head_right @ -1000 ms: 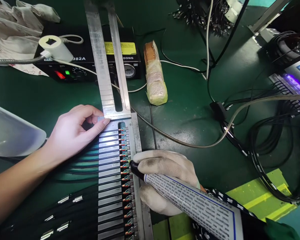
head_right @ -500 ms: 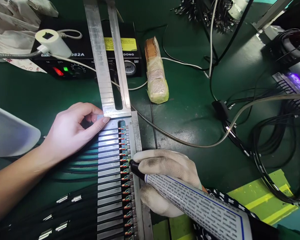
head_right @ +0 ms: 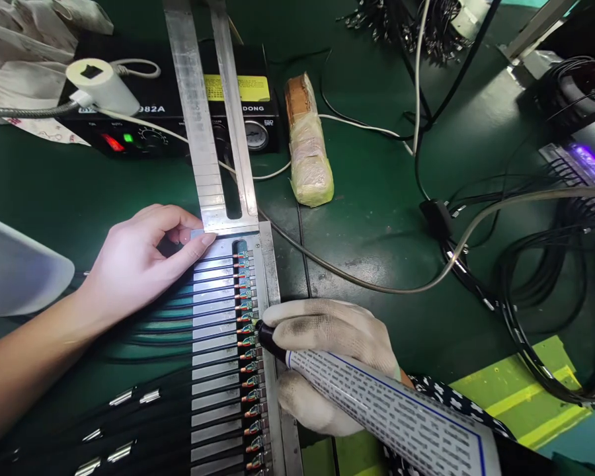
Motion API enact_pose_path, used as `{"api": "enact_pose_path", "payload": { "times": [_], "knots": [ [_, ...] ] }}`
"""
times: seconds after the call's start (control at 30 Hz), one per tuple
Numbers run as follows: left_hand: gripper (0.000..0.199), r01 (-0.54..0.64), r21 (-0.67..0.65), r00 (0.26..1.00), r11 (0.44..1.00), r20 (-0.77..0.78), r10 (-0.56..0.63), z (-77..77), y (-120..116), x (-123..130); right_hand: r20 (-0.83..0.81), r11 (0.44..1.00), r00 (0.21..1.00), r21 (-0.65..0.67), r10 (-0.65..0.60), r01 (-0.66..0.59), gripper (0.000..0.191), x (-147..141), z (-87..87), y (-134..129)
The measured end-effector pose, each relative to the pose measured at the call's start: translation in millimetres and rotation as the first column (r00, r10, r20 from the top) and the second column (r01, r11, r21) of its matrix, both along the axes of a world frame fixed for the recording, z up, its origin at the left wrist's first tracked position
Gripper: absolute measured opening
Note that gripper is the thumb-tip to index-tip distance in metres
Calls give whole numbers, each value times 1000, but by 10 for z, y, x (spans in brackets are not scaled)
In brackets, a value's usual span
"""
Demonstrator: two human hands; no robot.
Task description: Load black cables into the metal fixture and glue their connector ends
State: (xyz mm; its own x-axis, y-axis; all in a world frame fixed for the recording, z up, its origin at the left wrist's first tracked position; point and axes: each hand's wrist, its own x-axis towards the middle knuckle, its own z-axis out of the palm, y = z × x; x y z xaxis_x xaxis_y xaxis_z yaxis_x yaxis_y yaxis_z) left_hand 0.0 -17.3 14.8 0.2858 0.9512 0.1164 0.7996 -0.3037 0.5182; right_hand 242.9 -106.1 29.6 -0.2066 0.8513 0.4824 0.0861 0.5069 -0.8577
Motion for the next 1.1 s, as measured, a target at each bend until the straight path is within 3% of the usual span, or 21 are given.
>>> {"api": "enact_pose_path", "payload": {
  "times": [0.23,0.6,1.1],
  "knots": [
    [23,-11,-4,1000,1000,-2,11,-6,-8,-3,41,994,995,-51,-93,95,38,8,-10,-46],
    [20,-5,-5,1000,1000,6,5,-18,2,-3,-20,1000,999,9,-25,26,37,-10,2,-19],
    [24,6,17,1000,1000,8,-6,-27,-1,-2,-17,999,999,39,-35,36,34,-17,4,-5]
  ]
}}
